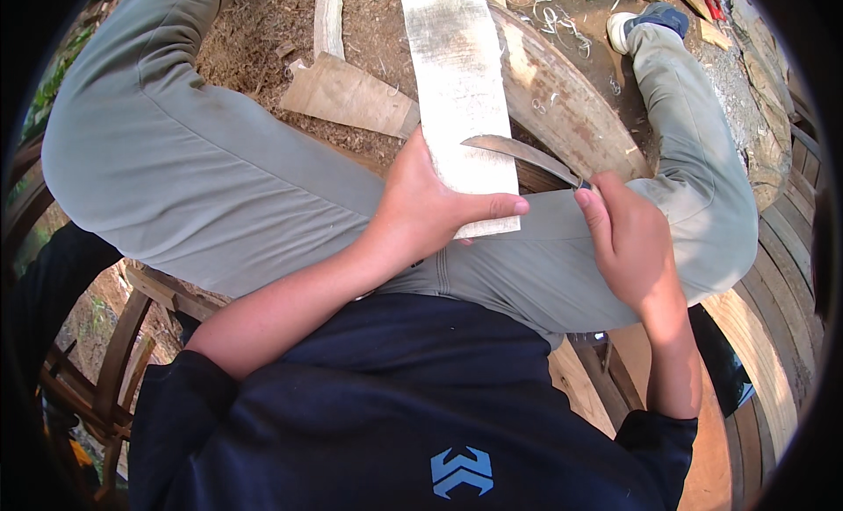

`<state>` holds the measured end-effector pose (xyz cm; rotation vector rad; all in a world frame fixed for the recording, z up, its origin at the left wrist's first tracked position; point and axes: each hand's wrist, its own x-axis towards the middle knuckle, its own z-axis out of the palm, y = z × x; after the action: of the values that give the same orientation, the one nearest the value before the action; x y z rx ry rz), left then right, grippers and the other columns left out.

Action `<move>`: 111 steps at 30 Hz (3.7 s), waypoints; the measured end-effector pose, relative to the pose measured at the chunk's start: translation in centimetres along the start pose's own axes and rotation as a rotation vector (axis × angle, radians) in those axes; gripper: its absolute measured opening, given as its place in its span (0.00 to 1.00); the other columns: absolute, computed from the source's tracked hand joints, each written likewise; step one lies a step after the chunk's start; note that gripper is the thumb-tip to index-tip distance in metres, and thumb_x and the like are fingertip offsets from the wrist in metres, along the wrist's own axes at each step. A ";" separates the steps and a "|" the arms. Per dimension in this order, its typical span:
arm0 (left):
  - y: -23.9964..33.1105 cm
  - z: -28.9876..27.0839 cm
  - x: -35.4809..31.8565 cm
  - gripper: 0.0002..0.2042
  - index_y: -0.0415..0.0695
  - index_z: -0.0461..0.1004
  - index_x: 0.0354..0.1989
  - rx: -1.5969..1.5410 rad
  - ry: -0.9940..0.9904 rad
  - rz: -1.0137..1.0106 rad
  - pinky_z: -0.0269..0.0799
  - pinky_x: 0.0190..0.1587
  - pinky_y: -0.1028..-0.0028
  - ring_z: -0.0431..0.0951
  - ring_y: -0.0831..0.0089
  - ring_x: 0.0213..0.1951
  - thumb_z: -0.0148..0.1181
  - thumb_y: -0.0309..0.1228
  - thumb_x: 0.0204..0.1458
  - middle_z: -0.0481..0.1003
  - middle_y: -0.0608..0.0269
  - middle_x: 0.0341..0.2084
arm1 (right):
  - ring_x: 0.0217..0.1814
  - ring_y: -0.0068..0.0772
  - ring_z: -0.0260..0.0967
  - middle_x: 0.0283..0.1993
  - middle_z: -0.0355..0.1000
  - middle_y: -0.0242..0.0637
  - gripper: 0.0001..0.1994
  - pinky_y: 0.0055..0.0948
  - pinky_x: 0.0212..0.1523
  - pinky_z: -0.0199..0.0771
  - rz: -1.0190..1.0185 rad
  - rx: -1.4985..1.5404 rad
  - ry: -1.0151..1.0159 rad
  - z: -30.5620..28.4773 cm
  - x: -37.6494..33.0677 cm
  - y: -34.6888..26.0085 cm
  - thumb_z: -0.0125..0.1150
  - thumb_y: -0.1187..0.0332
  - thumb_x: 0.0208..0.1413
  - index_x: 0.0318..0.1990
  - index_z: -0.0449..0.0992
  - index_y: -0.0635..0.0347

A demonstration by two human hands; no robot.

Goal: The person sits on the ground and uses a knife to shave and smooth a piece of wood. They repeatedly scrape the surface, remove wood shavings, and inspect the piece by turning it over in their hands.

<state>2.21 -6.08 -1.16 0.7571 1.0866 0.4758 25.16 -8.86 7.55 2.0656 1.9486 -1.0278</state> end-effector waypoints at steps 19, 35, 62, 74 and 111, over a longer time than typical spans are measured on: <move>0.7 -0.5 -0.5 0.29 0.36 0.71 0.51 -0.046 0.000 0.013 0.79 0.42 0.73 0.80 0.75 0.40 0.81 0.28 0.41 0.79 0.60 0.39 | 0.24 0.41 0.72 0.29 0.68 0.38 0.14 0.39 0.21 0.69 -0.127 -0.237 0.338 5.9 0.5 -0.7 0.61 0.57 0.65 0.36 0.66 0.56; 0.6 0.0 -0.7 0.41 0.38 0.52 0.59 0.107 0.094 -0.079 0.73 0.17 0.79 0.81 0.75 0.32 0.79 0.34 0.44 0.76 0.54 0.42 | 0.21 0.36 0.73 0.24 0.68 0.37 0.15 0.34 0.17 0.69 -0.135 -0.228 0.358 6.4 2.9 -4.3 0.58 0.54 0.66 0.34 0.67 0.54; 1.2 -0.7 -0.4 0.33 0.37 0.61 0.54 -0.084 0.008 -0.061 0.72 0.15 0.78 0.81 0.77 0.29 0.78 0.30 0.44 0.79 0.59 0.35 | 0.27 0.58 0.73 0.25 0.72 0.48 0.17 0.50 0.26 0.68 0.086 -0.030 0.153 3.2 0.0 -2.2 0.53 0.55 0.70 0.36 0.68 0.61; 0.3 -1.3 -0.9 0.31 0.37 0.62 0.53 -0.090 0.148 -0.064 0.69 0.14 0.80 0.80 0.78 0.26 0.77 0.34 0.47 0.78 0.59 0.33 | 0.19 0.44 0.74 0.23 0.72 0.40 0.16 0.40 0.18 0.72 -0.053 -0.214 0.399 6.1 1.7 -4.1 0.57 0.55 0.67 0.33 0.66 0.56; 1.3 -0.3 -1.0 0.29 0.36 0.61 0.51 -0.084 0.166 0.012 0.66 0.12 0.79 0.79 0.78 0.22 0.75 0.32 0.49 0.81 0.58 0.28 | 0.30 0.45 0.65 0.25 0.65 0.46 0.21 0.42 0.34 0.64 -0.086 0.328 0.012 -3.3 5.6 -2.2 0.50 0.52 0.71 0.38 0.70 0.64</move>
<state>1.54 -5.75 0.32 0.6595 1.2092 0.5989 24.02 -2.09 7.76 2.1625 2.0032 -1.4416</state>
